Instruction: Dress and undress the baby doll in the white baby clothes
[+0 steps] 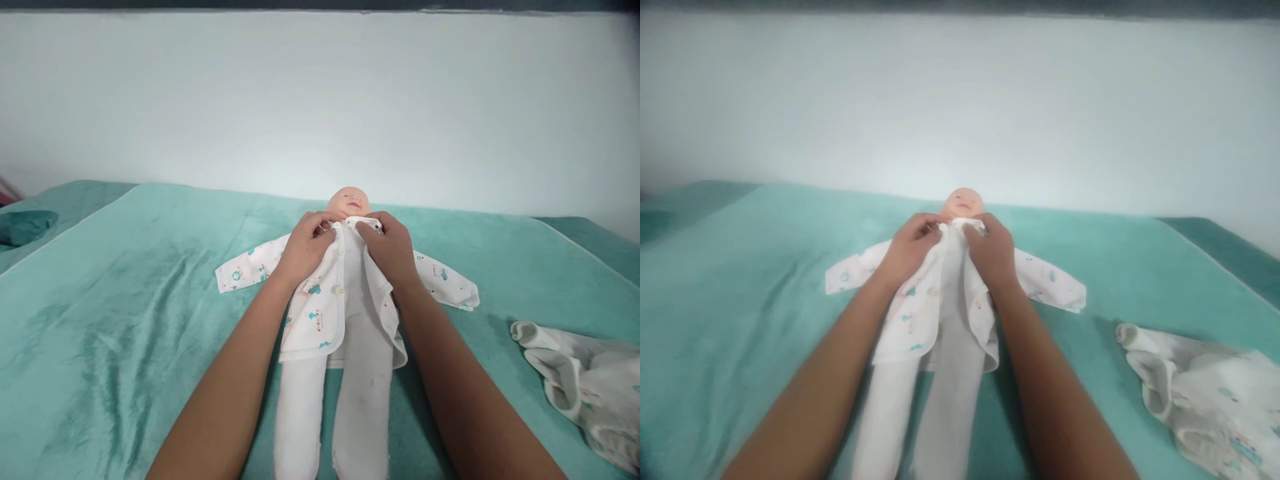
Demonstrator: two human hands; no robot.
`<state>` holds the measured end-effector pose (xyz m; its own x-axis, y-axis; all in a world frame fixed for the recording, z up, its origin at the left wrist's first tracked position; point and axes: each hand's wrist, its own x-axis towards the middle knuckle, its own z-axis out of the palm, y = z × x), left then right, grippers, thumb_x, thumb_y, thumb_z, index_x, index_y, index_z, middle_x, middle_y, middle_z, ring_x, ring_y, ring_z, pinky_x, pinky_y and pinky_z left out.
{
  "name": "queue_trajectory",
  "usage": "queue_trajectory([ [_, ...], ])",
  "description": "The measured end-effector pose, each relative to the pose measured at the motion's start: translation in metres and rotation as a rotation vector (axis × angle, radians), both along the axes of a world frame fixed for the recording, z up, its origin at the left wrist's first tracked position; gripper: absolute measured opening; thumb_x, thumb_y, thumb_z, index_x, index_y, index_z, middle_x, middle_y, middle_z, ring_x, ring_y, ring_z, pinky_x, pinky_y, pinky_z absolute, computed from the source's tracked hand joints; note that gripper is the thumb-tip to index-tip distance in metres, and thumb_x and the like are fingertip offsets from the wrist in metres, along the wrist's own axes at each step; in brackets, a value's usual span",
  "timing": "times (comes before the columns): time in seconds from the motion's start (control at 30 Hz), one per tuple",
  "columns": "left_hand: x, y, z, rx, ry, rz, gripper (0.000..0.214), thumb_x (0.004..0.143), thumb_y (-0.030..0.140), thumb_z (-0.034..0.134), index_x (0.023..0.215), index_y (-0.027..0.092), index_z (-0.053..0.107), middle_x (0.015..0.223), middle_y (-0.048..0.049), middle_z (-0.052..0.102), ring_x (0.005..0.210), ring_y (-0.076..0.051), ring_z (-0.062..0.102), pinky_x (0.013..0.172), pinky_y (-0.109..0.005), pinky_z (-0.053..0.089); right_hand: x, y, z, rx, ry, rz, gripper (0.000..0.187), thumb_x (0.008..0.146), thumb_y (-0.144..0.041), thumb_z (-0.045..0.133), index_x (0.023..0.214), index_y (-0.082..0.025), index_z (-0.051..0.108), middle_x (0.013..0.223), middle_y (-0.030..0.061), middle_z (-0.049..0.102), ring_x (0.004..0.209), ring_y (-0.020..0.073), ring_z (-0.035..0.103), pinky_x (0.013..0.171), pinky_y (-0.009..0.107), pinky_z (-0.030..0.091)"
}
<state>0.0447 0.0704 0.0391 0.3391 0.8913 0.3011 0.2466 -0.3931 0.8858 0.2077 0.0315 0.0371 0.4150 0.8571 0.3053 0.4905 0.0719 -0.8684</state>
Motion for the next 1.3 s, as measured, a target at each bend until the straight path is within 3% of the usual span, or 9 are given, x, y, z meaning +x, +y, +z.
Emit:
queue_trajectory([
  [0.27,-0.004,-0.008,0.005,0.031,0.016,-0.023,0.027,0.091,0.035,0.058,0.113,0.024,0.071,0.094,-0.001,0.059,0.082,-0.013,0.053,0.082,-0.025,0.044,-0.007,-0.012,0.007,0.024,0.067,0.019,0.017,0.079,-0.031,0.056,0.091,-0.024,0.065,0.087,0.0001,0.067,0.078,0.02,0.058,0.073,0.034,0.043],
  [0.4,-0.005,-0.005,0.002,0.066,0.048,0.02,0.028,0.092,0.034,0.056,0.112,0.024,0.071,0.091,-0.0011,0.059,0.083,-0.014,0.054,0.082,-0.025,0.044,-0.013,-0.02,0.015,0.022,-0.02,0.069,0.03,0.076,-0.02,0.053,0.102,-0.025,0.066,0.104,0.0032,0.071,0.092,0.0246,0.063,0.08,0.038,0.047],
  [0.57,-0.009,-0.004,-0.002,0.061,0.011,0.043,0.027,0.091,0.028,0.054,0.11,0.022,0.071,0.1,-0.002,0.068,0.091,-0.016,0.06,0.086,-0.027,0.046,-0.032,-0.053,0.042,-0.057,-0.13,0.324,0.053,0.073,-0.008,0.049,0.12,-0.028,0.063,0.123,0.003,0.068,0.115,0.0259,0.062,0.094,0.042,0.049],
  [0.67,-0.012,-0.009,-0.004,0.04,-0.082,0.073,0.025,0.091,0.027,0.054,0.108,0.02,0.071,0.105,-0.0023,0.071,0.093,-0.016,0.062,0.086,-0.027,0.048,-0.043,-0.082,0.047,-0.077,-0.105,0.459,0.048,0.08,-0.01,0.05,0.123,-0.03,0.062,0.126,0.0015,0.068,0.117,0.0223,0.063,0.098,0.04,0.05],
  [0.8,-0.015,-0.019,-0.006,0.061,-0.109,0.167,0.022,0.09,0.027,0.056,0.104,0.02,0.072,0.102,-0.0019,0.072,0.092,-0.017,0.063,0.086,-0.028,0.049,-0.047,-0.131,0.018,0.002,-0.043,0.418,0.032,0.09,-0.015,0.051,0.118,-0.028,0.062,0.118,0.0022,0.069,0.106,0.0174,0.067,0.094,0.034,0.054],
  [0.93,-0.019,-0.034,-0.011,0.063,-0.128,0.232,0.019,0.087,0.027,0.058,0.098,0.021,0.073,0.096,-0.0013,0.073,0.089,-0.018,0.063,0.085,-0.029,0.049,-0.036,-0.192,-0.027,0.151,-0.202,0.325,0.028,0.093,-0.011,0.05,0.113,-0.028,0.061,0.12,0.0038,0.067,0.113,0.0154,0.064,0.095,0.028,0.054],
  [1.03,-0.029,-0.053,-0.02,0.012,-0.163,0.262,0.018,0.086,0.028,0.059,0.092,0.02,0.073,0.097,-0.0021,0.073,0.095,-0.019,0.063,0.092,-0.031,0.048,-0.013,-0.241,-0.054,0.145,-0.332,0.272,0.026,0.093,-0.013,0.052,0.113,-0.028,0.062,0.122,0.0045,0.067,0.113,0.0146,0.065,0.095,0.025,0.054],
  [1.17,-0.054,-0.098,-0.034,-0.123,-0.116,0.305,0.025,0.086,0.035,0.059,0.099,0.019,0.073,0.1,-0.0042,0.073,0.094,-0.021,0.063,0.091,-0.032,0.049,0.038,-0.314,-0.083,-0.006,-0.458,0.15,0.021,0.094,-0.022,0.055,0.112,-0.027,0.065,0.116,0.0043,0.071,0.104,0.0166,0.071,0.089,0.024,0.058],
  [1.3,-0.092,-0.176,-0.05,-0.184,-0.012,0.357,0.031,0.086,0.043,0.057,0.101,0.02,0.073,0.098,-0.0043,0.073,0.093,-0.022,0.065,0.087,-0.032,0.051,0.067,-0.393,-0.099,-0.117,-0.463,-0.033,0.018,0.094,-0.041,0.057,0.095,-0.026,0.069,0.088,0.0023,0.074,0.075,0.0167,0.072,0.065,0.021,0.06],
])
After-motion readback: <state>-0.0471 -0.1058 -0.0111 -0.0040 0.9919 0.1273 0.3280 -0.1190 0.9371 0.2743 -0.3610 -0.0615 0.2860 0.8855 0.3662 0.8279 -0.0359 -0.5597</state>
